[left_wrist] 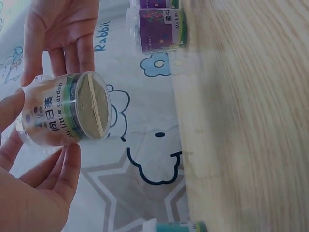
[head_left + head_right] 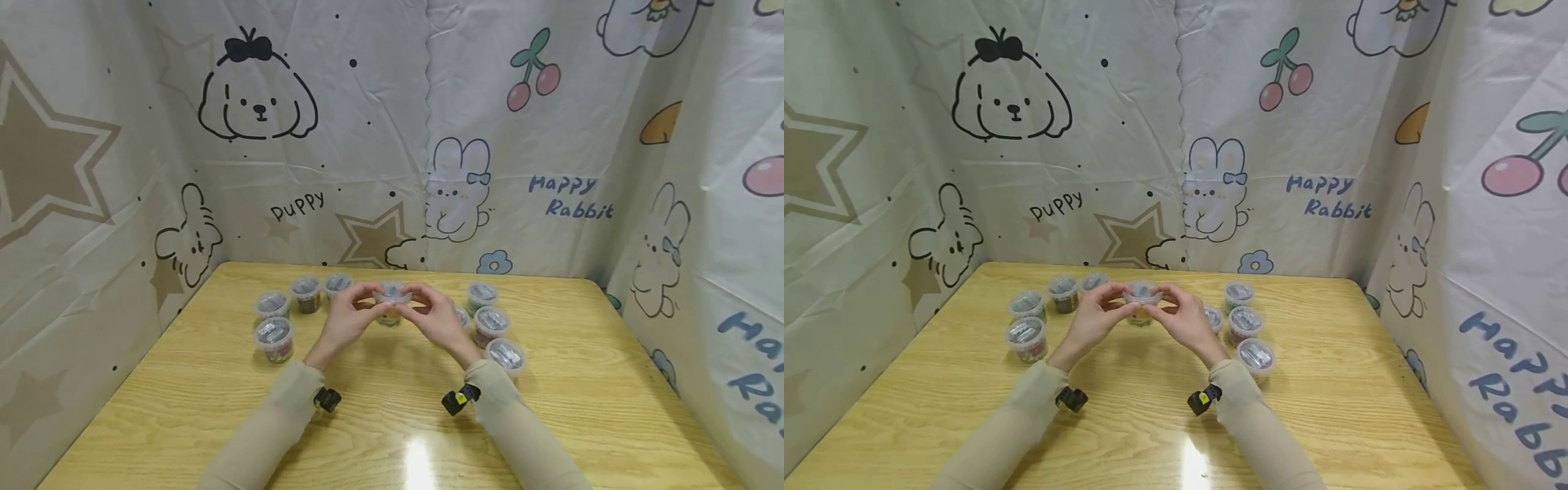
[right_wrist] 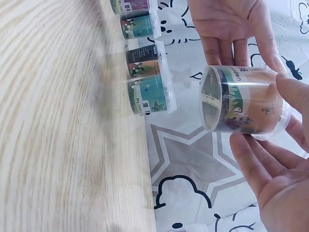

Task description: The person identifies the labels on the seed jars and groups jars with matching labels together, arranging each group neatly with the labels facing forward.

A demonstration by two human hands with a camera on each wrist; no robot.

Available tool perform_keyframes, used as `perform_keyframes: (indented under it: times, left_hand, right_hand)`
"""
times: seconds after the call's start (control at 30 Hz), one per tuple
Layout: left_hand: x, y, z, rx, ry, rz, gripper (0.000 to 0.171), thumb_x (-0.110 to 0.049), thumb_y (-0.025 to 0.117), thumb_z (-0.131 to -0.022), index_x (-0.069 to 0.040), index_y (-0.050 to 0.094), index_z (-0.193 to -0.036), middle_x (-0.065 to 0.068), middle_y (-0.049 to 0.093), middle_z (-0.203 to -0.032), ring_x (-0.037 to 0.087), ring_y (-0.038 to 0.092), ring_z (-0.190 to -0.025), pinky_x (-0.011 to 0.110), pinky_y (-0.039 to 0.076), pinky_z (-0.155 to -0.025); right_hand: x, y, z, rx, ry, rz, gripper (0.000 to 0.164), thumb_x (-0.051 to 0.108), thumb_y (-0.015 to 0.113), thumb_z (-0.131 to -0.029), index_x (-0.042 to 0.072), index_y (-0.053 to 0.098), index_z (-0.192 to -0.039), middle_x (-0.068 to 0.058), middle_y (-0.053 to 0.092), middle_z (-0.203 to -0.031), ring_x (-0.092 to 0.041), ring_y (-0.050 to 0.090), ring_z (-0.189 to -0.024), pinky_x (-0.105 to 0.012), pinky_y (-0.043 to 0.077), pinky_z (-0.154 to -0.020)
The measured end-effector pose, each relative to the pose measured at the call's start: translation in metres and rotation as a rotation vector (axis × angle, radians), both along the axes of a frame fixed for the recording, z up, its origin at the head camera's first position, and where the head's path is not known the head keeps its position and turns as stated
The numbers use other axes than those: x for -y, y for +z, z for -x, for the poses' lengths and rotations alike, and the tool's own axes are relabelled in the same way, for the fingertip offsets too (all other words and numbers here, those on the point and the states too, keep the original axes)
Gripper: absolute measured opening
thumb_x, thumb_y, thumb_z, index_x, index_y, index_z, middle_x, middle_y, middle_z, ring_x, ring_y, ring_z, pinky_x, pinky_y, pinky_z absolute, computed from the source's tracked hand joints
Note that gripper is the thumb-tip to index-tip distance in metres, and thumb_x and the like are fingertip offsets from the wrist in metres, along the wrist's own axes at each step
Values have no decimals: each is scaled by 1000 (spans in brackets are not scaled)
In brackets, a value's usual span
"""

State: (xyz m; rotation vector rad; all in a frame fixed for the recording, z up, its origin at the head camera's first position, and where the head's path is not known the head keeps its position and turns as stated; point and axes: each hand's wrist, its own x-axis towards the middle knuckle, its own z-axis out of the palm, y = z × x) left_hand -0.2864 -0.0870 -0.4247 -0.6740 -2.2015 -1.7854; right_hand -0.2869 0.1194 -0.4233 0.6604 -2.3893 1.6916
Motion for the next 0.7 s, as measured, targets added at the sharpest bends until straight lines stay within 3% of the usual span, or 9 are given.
perform_keyframes:
  times: [0.23,0.4,0.47,0.57,0.7]
  left_hand:
    - [1,0,0,6,-44,41,22,-13,67,-93,-6,68,-114,12,64,-126,28,62,-112,47,55,-93]
    - [2,6,-1,42,-72,91,27,-10,63,-96,0,65,-121,18,62,-128,34,59,-116,52,53,-94]
    - [2,14,-6,57,-93,105,29,-9,62,-96,2,63,-123,19,62,-128,35,59,-116,50,53,-93]
    - [3,22,-13,64,-124,101,30,-8,63,-96,3,62,-124,20,64,-125,36,60,-114,40,55,-89]
    - [6,14,-8,56,-143,103,30,-12,65,-95,-1,63,-123,18,66,-120,32,62,-110,34,55,-82]
  right_hand:
    - [-3,6,1,29,-17,-21,29,19,73,-90,5,62,-112,-15,64,-123,-30,61,-120,-45,55,-94]
    - [-6,26,-13,58,17,-59,25,15,70,-92,1,60,-110,-18,64,-124,-32,62,-117,-44,53,-97]
    - [-8,32,-18,57,42,-52,24,14,69,-93,0,59,-110,-19,64,-124,-33,62,-115,-43,54,-97]
    - [-10,32,-16,66,81,-32,23,12,69,-92,-2,59,-108,-20,64,-121,-35,63,-114,-42,54,-96]
    - [-15,20,-5,106,116,-29,22,12,68,-93,0,58,-108,-19,64,-120,-34,61,-117,-44,54,-96]
